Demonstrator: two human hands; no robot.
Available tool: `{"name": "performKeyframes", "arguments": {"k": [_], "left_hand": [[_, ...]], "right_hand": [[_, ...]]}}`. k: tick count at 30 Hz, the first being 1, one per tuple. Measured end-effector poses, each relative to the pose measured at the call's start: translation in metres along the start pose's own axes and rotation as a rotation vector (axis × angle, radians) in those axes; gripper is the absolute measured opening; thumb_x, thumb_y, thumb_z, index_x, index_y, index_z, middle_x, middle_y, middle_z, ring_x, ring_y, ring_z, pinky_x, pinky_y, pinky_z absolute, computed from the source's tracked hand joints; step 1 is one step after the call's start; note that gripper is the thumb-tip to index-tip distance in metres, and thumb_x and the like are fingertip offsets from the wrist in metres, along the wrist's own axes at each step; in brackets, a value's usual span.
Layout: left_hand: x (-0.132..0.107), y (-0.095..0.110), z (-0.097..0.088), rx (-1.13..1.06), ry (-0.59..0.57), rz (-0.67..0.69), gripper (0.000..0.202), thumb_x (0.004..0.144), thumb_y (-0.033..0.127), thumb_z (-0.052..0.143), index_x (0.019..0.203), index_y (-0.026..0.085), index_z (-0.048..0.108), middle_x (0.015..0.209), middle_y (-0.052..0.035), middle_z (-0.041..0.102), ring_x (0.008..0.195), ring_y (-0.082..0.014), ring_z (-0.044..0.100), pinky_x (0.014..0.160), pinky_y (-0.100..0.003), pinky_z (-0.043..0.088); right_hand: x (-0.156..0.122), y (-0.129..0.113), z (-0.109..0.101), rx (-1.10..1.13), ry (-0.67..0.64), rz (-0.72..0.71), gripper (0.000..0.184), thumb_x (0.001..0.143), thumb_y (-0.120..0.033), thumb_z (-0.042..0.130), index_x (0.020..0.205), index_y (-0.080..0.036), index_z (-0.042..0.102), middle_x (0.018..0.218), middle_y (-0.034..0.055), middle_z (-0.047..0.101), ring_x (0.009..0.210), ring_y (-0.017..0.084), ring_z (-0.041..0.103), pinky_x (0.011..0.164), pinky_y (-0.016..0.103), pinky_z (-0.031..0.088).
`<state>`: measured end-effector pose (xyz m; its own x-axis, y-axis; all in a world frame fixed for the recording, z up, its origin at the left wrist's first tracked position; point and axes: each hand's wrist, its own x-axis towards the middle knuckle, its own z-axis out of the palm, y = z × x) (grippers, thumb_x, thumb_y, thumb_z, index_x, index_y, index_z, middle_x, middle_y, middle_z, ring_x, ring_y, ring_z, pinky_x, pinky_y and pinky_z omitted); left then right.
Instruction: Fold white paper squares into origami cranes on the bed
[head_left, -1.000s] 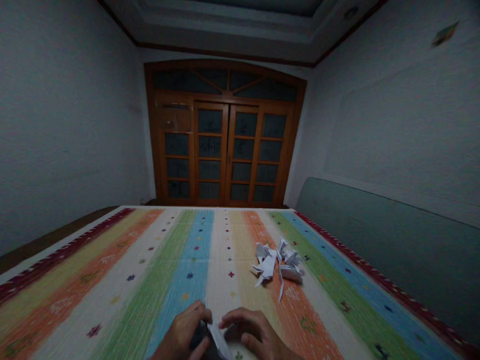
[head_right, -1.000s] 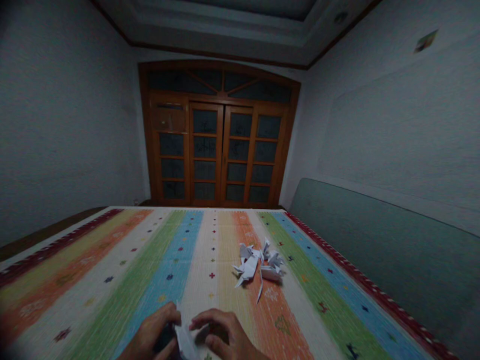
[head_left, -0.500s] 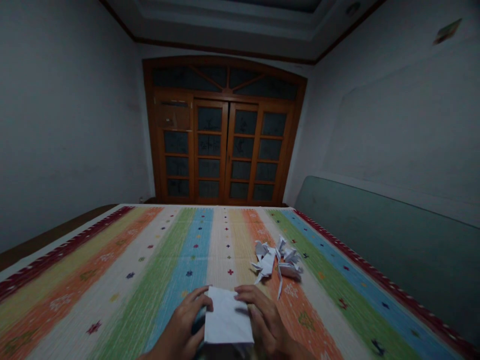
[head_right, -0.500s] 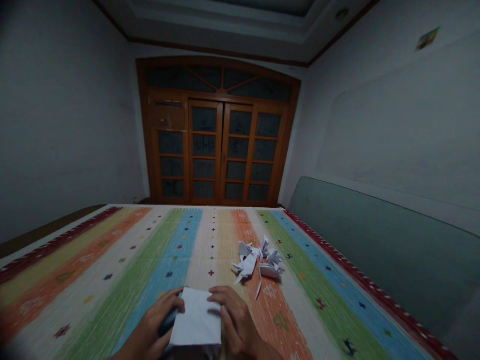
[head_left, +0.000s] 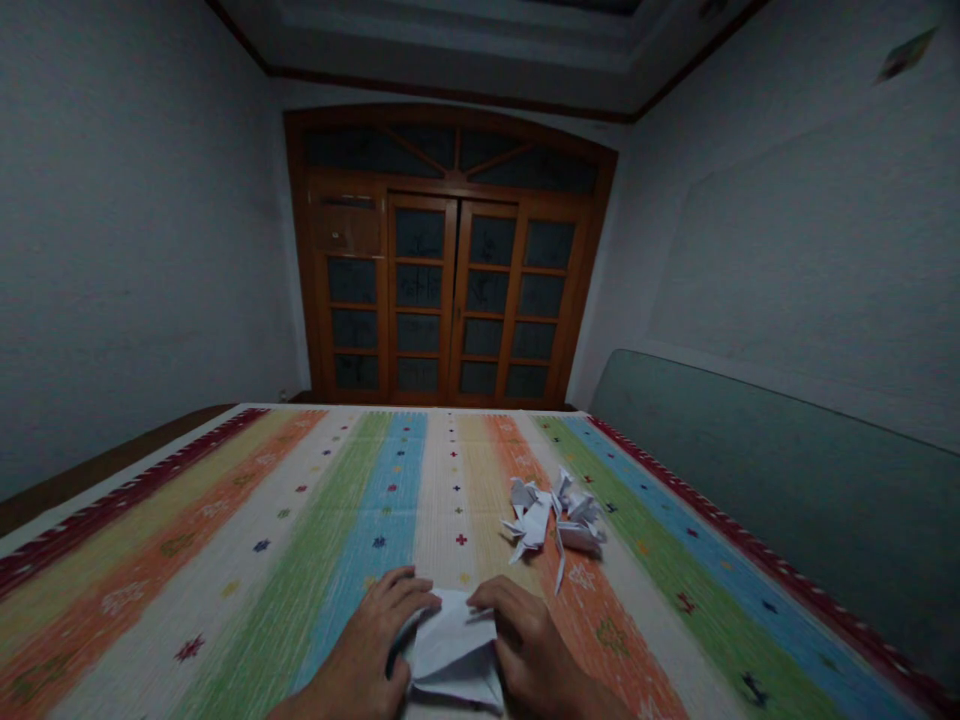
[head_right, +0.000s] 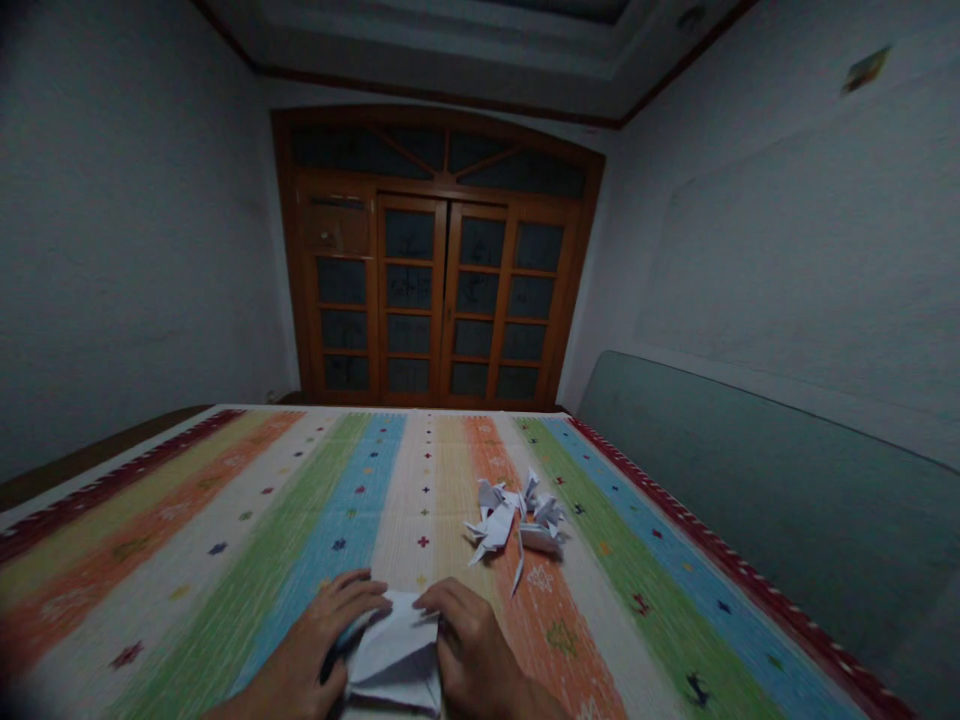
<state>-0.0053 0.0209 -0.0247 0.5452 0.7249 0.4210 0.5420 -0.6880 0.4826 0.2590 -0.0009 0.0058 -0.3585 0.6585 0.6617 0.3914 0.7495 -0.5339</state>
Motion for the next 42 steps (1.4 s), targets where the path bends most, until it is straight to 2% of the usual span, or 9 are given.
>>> {"name": "performKeyframes", "arguments": {"k": [3, 7, 12, 16, 19, 26, 29, 34, 42], "left_hand": [[0.0, 0.004, -0.005, 0.008, -0.009, 0.111, 0.085, 0.062, 0.007, 0.055, 0.143, 0.031, 0.051, 0.146, -0.0052, 0.059, 0.14, -0.0367, 0.045, 0.116, -0.064, 0.035], [0.002, 0.005, -0.01, 0.024, -0.008, 0.204, 0.068, 0.083, 0.018, 0.057, 0.148, 0.032, 0.044, 0.146, -0.0059, 0.06, 0.139, -0.034, 0.048, 0.113, -0.057, 0.043], [-0.003, -0.001, -0.004, 0.018, -0.03, 0.191, 0.056, 0.093, 0.04, 0.062, 0.147, 0.034, 0.045, 0.142, -0.0061, 0.064, 0.131, -0.0315, 0.058, 0.111, -0.051, 0.047], [-0.004, 0.001, 0.001, -0.012, 0.012, 0.079, 0.049, 0.089, 0.024, 0.064, 0.137, 0.031, 0.057, 0.135, -0.0067, 0.069, 0.126, -0.0284, 0.063, 0.108, -0.045, 0.051], [0.001, 0.009, -0.002, -0.037, 0.05, 0.04, 0.046, 0.083, 0.012, 0.059, 0.126, 0.029, 0.067, 0.125, -0.0067, 0.074, 0.119, -0.0275, 0.067, 0.106, -0.043, 0.052], [0.014, 0.032, -0.019, -0.132, 0.048, -0.072, 0.034, 0.096, 0.016, 0.05, 0.123, 0.025, 0.068, 0.115, -0.0067, 0.078, 0.104, -0.0242, 0.074, 0.093, -0.032, 0.058], [0.016, 0.033, -0.02, -0.134, 0.088, -0.076, 0.038, 0.093, 0.014, 0.053, 0.127, 0.026, 0.065, 0.117, -0.0059, 0.077, 0.106, -0.0244, 0.073, 0.094, -0.032, 0.057], [0.018, 0.035, -0.018, -0.122, 0.108, -0.07, 0.038, 0.091, 0.012, 0.052, 0.124, 0.025, 0.066, 0.113, -0.0078, 0.077, 0.104, -0.0246, 0.073, 0.095, -0.035, 0.057], [0.016, 0.033, -0.013, -0.128, 0.071, -0.092, 0.047, 0.084, 0.005, 0.053, 0.126, 0.024, 0.065, 0.115, -0.0098, 0.074, 0.104, -0.026, 0.069, 0.096, -0.04, 0.055]], "right_hand": [[-0.002, 0.001, 0.0, -0.085, 0.006, -0.046, 0.037, 0.08, 0.001, 0.047, 0.105, -0.021, 0.064, 0.086, 0.0075, 0.073, 0.079, 0.021, 0.071, 0.07, 0.028, 0.056], [-0.003, 0.001, 0.0, -0.159, 0.02, -0.107, 0.035, 0.086, -0.002, 0.049, 0.112, -0.021, 0.063, 0.088, 0.0084, 0.074, 0.079, 0.022, 0.07, 0.07, 0.03, 0.055], [0.0, -0.005, 0.0, -0.225, -0.015, -0.174, 0.035, 0.087, -0.003, 0.048, 0.115, -0.021, 0.061, 0.085, 0.0082, 0.073, 0.075, 0.023, 0.066, 0.065, 0.031, 0.05], [0.002, -0.01, -0.001, -0.216, -0.062, -0.18, 0.037, 0.086, -0.003, 0.048, 0.117, -0.021, 0.061, 0.089, 0.0092, 0.073, 0.077, 0.024, 0.064, 0.066, 0.033, 0.05], [0.001, -0.01, -0.001, -0.169, -0.105, -0.053, 0.041, 0.084, -0.005, 0.052, 0.121, -0.021, 0.061, 0.1, 0.0109, 0.073, 0.091, 0.026, 0.066, 0.078, 0.036, 0.053], [-0.007, 0.004, 0.005, -0.082, -0.086, 0.266, 0.041, 0.089, -0.011, 0.052, 0.128, -0.02, 0.062, 0.107, 0.0122, 0.074, 0.098, 0.026, 0.07, 0.09, 0.039, 0.055], [-0.007, 0.006, 0.008, -0.083, -0.088, 0.29, 0.036, 0.09, -0.014, 0.055, 0.124, -0.02, 0.064, 0.11, 0.0125, 0.074, 0.099, 0.027, 0.07, 0.089, 0.038, 0.054], [-0.002, -0.001, 0.012, -0.06, -0.083, 0.353, 0.033, 0.089, -0.015, 0.054, 0.12, -0.017, 0.065, 0.088, 0.0069, 0.073, 0.076, 0.022, 0.068, 0.073, 0.031, 0.053], [-0.005, 0.002, 0.019, -0.058, -0.098, 0.35, 0.053, 0.076, -0.004, 0.053, 0.126, -0.018, 0.063, 0.1, 0.0089, 0.075, 0.091, 0.024, 0.071, 0.088, 0.035, 0.055]]}}
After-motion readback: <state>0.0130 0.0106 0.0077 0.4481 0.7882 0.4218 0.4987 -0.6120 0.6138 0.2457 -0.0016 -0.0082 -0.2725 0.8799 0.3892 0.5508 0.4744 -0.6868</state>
